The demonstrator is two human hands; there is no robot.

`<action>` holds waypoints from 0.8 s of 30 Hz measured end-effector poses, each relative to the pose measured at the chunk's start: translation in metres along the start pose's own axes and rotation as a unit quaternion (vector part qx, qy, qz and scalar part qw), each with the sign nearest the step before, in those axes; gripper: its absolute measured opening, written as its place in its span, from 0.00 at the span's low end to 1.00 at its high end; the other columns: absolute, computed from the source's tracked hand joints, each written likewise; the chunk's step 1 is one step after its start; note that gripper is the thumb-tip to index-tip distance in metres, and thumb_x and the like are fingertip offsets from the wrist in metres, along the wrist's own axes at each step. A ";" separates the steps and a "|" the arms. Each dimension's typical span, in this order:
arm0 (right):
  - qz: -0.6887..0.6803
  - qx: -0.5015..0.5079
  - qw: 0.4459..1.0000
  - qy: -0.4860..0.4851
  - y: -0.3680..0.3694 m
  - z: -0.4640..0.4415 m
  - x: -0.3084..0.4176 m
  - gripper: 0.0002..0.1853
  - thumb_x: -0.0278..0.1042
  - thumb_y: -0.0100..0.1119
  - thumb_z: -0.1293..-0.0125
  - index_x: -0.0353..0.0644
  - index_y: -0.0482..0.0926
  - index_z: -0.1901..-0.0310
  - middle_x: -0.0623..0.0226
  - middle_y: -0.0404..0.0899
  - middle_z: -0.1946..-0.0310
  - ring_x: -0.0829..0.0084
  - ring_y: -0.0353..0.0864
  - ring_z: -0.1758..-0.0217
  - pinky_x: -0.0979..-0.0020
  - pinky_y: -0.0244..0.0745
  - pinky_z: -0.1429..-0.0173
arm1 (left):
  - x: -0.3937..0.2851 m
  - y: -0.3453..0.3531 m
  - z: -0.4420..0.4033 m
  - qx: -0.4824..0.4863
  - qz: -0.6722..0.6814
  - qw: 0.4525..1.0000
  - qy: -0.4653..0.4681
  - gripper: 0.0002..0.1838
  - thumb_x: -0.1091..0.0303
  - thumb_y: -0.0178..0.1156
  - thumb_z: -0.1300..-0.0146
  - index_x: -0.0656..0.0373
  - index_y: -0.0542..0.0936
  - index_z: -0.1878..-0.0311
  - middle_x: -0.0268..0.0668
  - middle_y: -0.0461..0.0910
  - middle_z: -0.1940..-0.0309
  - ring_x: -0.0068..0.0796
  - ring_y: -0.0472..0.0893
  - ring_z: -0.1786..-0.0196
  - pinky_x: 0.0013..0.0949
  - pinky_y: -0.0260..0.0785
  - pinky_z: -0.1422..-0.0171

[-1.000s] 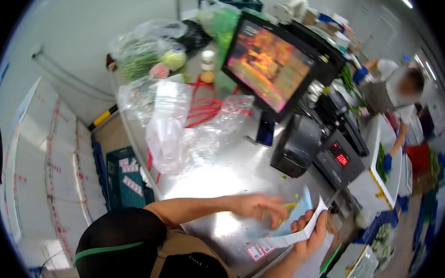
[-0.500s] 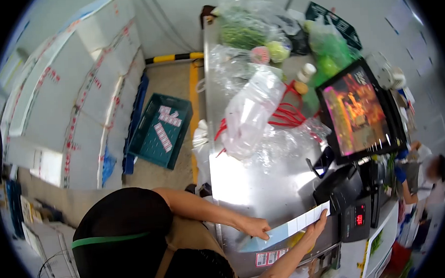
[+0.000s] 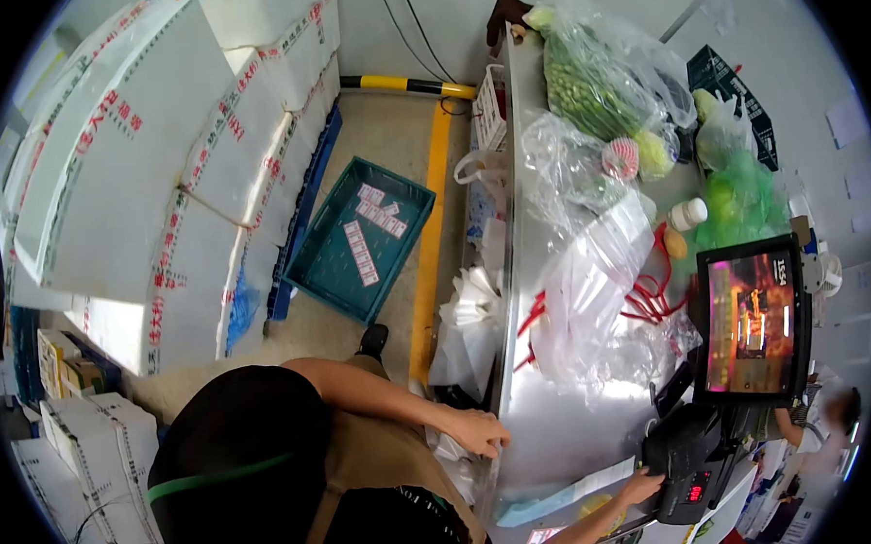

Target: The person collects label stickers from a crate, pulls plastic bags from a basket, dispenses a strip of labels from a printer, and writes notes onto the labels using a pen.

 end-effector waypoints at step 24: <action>-0.295 0.223 0.695 -0.617 0.051 0.180 0.583 0.44 0.29 0.70 0.50 0.33 0.57 0.32 0.39 0.56 0.34 0.40 0.54 0.30 0.49 0.52 0.29 | 0.216 -0.220 0.184 -0.549 0.060 0.760 -0.343 0.18 0.58 0.60 0.44 0.60 0.83 0.56 0.47 0.83 0.62 0.39 0.83 0.58 0.39 0.74 0.53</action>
Point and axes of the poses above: each hand's wrist, its own z-axis away from the middle knuckle, its own y-axis out of the palm, x = y × z, the point moved 2 cm from there along -z, towards the middle knuckle
